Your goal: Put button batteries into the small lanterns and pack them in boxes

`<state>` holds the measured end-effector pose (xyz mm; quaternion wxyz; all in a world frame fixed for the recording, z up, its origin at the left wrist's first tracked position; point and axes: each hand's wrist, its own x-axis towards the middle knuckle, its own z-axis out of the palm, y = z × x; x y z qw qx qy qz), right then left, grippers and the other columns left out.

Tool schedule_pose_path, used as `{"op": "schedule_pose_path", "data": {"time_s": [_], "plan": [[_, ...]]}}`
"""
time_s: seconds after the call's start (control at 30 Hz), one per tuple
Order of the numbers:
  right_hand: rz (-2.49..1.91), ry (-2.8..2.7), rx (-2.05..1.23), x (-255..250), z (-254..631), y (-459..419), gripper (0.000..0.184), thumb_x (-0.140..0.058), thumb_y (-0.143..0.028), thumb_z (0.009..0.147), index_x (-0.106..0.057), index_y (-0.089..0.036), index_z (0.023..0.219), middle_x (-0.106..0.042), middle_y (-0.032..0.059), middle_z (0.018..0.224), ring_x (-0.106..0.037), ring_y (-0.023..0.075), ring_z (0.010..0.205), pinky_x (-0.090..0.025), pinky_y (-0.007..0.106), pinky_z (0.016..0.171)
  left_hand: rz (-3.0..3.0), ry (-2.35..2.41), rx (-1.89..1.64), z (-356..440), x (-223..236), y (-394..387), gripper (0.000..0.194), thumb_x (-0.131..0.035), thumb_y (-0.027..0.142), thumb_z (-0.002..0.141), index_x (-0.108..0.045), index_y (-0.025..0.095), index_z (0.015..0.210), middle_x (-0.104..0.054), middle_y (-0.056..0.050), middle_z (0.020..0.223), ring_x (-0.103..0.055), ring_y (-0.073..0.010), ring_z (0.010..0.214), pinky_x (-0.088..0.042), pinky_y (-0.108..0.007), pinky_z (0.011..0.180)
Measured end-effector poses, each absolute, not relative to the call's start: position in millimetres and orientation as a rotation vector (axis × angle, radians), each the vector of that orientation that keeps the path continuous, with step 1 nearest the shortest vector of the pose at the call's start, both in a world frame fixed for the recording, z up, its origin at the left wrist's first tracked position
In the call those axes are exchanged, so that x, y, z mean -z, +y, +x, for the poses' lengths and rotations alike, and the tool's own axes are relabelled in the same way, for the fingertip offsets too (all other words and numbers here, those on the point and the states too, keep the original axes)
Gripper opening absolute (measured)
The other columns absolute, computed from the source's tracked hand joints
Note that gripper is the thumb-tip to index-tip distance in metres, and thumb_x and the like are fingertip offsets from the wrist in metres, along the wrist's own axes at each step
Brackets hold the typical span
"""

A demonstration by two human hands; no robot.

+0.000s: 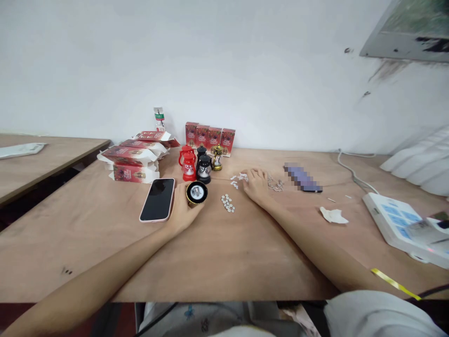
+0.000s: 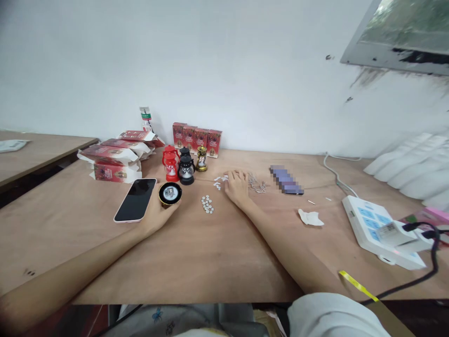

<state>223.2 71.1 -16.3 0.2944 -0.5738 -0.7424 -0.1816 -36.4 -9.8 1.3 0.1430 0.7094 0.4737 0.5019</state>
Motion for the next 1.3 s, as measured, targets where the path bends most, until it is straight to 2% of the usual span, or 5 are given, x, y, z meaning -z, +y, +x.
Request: {"op": "schedule_pose_path", "data": {"time_s": [0.27,0.47,0.8,1.0,1.3], "plan": [[-1.490,-1.928,0.565,27.6,226.7,81.2,0.019,-0.054,-0.028,0.087,-0.069,-0.019,0.080,-0.065,0.0111,0.107,-0.047,0.0291,0.097,-0.033,0.046,0.083,2.153,1.289,-1.378,-37.2,-2.2,-9.4,0.040,-0.061,0.023,0.070,-0.045,0.020,0.107,-0.053,-0.007,0.106,-0.053,-0.0238,0.105,-0.044,-0.040,0.092],[-1.485,-1.969,0.529,23.6,224.3,77.6,0.013,-0.059,-0.021,0.082,-0.067,-0.018,0.072,-0.064,0.0101,0.108,-0.047,0.0298,0.102,-0.032,0.046,0.085,2.179,1.263,-1.334,-37.6,-1.6,-9.8,0.040,-0.060,0.022,0.071,-0.045,0.019,0.108,-0.053,-0.008,0.108,-0.053,-0.0235,0.105,-0.042,-0.041,0.094],[-0.963,-1.729,0.722,15.2,194.6,41.4,0.017,-0.055,-0.025,0.086,-0.061,-0.021,0.071,-0.065,0.0070,0.093,-0.056,0.0196,0.083,-0.038,0.038,0.081,2.223,1.257,-1.310,-38.1,-1.8,-10.3,0.040,-0.061,0.025,0.073,-0.046,0.019,0.110,-0.053,-0.009,0.110,-0.051,-0.0249,0.107,-0.042,-0.042,0.094],[-0.543,-1.726,0.645,9.2,148.0,-3.8,0.010,-0.055,-0.024,0.085,-0.060,-0.026,0.078,-0.060,0.0029,0.094,-0.055,0.0167,0.089,-0.041,0.035,0.082,2.325,1.257,-1.235,-36.9,-1.8,-11.3,0.038,-0.062,0.028,0.074,-0.048,0.019,0.108,-0.054,-0.009,0.108,-0.051,-0.0253,0.102,-0.042,-0.041,0.088],[-0.535,-1.770,0.647,2.7,142.6,-12.5,0.007,-0.060,-0.021,0.082,-0.063,-0.026,0.078,-0.057,0.0025,0.097,-0.051,0.0152,0.090,-0.038,0.033,0.086,2.394,1.317,-1.134,-36.7,-3.7,-14.2,0.040,-0.061,0.027,0.073,-0.048,0.019,0.109,-0.054,-0.008,0.109,-0.049,-0.0254,0.102,-0.040,-0.040,0.086]]}}
